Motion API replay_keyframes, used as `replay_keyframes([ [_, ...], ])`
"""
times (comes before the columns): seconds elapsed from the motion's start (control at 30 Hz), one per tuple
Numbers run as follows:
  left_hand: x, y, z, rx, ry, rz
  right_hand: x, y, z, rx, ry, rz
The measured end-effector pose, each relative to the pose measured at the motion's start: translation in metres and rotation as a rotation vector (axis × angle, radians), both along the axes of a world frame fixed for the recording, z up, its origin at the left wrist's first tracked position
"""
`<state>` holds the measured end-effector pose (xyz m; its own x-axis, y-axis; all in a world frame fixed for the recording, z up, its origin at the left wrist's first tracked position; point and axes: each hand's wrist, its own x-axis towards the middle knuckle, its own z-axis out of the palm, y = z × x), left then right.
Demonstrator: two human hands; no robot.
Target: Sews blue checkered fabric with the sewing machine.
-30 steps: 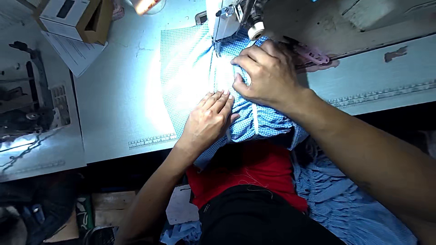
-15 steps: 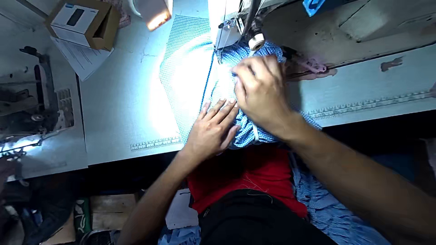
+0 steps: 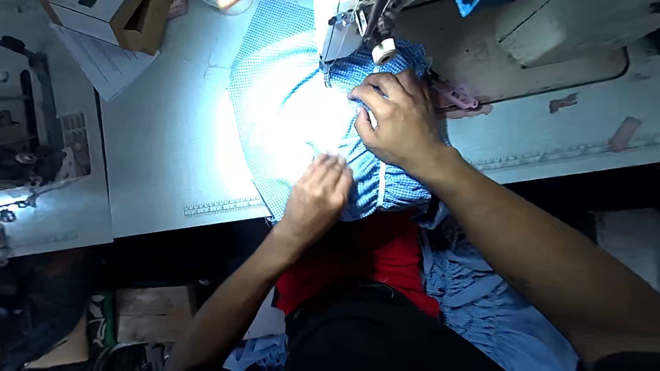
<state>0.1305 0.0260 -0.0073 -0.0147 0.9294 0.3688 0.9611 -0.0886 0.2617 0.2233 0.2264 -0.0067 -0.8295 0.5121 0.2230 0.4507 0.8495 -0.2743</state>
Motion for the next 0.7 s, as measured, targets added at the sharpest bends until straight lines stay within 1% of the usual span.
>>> replay_keyframes([
  [0.07, 0.019, -0.012, -0.007, 0.057, -0.034, -0.006, -0.003, 0.006, 0.000, 0.009, 0.011, 0.010],
  [0.17, 0.025, -0.021, -0.014, 0.091, -0.053, 0.036, -0.003, 0.005, 0.000, 0.023, 0.007, 0.000],
  [0.3, 0.015, -0.015, -0.011, 0.069, -0.049, 0.053, -0.003, 0.006, 0.001, 0.033, -0.010, -0.009],
  [0.43, 0.007, -0.014, -0.008, 0.057, -0.060, 0.028, -0.004, 0.008, 0.001, 0.092, 0.065, 0.054],
  [0.57, 0.002, -0.016, -0.008, 0.039, -0.079, -0.004, -0.005, 0.007, 0.005, 0.064, -0.034, 0.064],
  [0.63, -0.001, -0.016, -0.007, 0.029, -0.093, -0.018, -0.006, 0.006, 0.005, 0.063, -0.003, 0.071],
  [0.7, -0.005, -0.014, -0.005, 0.015, -0.105, -0.031, -0.007, 0.004, 0.006, 0.087, 0.059, 0.140],
])
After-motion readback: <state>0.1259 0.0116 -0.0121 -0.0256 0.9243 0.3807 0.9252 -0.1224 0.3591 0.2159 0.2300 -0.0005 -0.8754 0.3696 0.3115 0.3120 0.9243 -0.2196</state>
